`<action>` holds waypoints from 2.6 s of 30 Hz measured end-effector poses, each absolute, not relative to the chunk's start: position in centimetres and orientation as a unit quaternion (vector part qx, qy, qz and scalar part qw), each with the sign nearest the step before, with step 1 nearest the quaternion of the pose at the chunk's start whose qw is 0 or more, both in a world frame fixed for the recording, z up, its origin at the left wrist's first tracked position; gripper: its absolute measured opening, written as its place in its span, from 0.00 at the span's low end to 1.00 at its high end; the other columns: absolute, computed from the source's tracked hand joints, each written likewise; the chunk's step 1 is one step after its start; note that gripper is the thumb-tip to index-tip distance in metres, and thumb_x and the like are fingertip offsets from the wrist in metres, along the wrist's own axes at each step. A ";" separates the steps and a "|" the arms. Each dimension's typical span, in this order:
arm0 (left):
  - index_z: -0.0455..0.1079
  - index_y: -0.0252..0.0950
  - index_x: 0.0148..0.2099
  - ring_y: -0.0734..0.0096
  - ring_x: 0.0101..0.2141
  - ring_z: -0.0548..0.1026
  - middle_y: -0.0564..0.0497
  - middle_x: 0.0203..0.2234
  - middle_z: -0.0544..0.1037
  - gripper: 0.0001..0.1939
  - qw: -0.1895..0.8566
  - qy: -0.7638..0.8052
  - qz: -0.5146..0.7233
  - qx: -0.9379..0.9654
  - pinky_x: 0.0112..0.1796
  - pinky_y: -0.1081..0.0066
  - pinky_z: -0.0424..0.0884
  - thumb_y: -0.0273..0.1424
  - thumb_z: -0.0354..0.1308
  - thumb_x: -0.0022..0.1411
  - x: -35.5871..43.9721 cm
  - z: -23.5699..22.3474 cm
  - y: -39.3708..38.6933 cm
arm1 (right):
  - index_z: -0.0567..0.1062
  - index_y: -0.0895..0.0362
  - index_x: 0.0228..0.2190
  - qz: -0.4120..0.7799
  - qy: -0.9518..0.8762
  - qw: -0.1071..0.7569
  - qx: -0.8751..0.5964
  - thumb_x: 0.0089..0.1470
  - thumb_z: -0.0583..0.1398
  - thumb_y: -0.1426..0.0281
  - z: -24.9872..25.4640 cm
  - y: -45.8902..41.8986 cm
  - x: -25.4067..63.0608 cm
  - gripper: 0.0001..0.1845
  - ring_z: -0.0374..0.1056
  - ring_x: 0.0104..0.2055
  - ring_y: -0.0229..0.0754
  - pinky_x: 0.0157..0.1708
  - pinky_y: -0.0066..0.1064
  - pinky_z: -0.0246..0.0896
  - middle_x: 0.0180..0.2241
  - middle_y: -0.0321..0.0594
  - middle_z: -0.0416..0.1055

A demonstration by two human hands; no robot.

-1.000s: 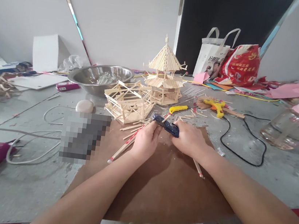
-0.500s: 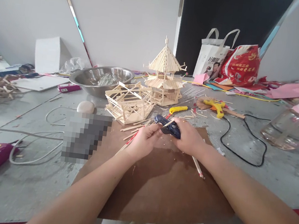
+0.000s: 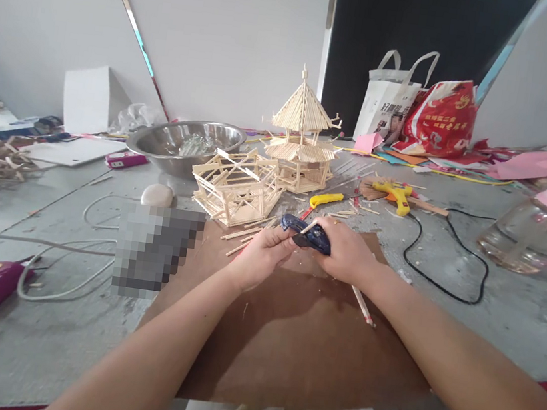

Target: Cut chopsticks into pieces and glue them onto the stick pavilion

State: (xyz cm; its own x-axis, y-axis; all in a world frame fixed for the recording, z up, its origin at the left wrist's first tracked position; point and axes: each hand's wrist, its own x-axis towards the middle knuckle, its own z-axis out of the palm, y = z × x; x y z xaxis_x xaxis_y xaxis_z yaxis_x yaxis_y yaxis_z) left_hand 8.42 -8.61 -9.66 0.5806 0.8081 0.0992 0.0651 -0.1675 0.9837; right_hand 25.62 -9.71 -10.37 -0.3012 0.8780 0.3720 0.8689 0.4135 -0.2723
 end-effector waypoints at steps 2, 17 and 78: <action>0.68 0.30 0.32 0.85 0.14 0.49 0.60 0.11 0.53 0.18 0.566 0.316 0.333 0.685 0.17 0.78 0.46 0.41 0.49 0.53 8.4 -9.7 -8.6 | 0.62 0.61 0.41 0.003 -0.804 0.228 -0.549 0.41 0.53 0.68 -10.3 -9.8 25.6 0.21 0.62 0.38 0.46 0.34 0.32 0.53 0.37 0.47 0.66; 0.63 0.31 0.25 0.85 0.14 0.48 0.61 0.10 0.52 0.16 0.584 0.315 0.328 0.672 0.17 0.78 0.45 0.41 0.50 0.52 8.3 -10.0 -8.4 | 0.62 0.60 0.39 -0.006 -0.808 0.227 -0.544 0.43 0.53 0.68 -10.3 -9.8 25.5 0.19 0.62 0.36 0.44 0.32 0.30 0.51 0.34 0.45 0.67; 0.64 0.32 0.27 0.86 0.11 0.48 0.61 0.09 0.51 0.15 0.594 0.326 0.377 0.632 0.14 0.80 0.44 0.41 0.52 0.50 8.9 -10.1 -8.4 | 0.63 0.59 0.39 0.019 -0.784 0.237 -0.573 0.41 0.54 0.68 -10.6 -9.5 25.6 0.18 0.62 0.38 0.46 0.33 0.31 0.52 0.37 0.44 0.67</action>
State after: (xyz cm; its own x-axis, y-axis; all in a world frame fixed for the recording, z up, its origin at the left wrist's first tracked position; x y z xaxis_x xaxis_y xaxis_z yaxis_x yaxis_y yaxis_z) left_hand 8.89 -8.42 -10.09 0.5039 0.8591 0.0893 -0.0352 -0.0828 0.9959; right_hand 25.63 -9.54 -10.58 -0.2298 0.9079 0.3507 0.8903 0.3416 -0.3011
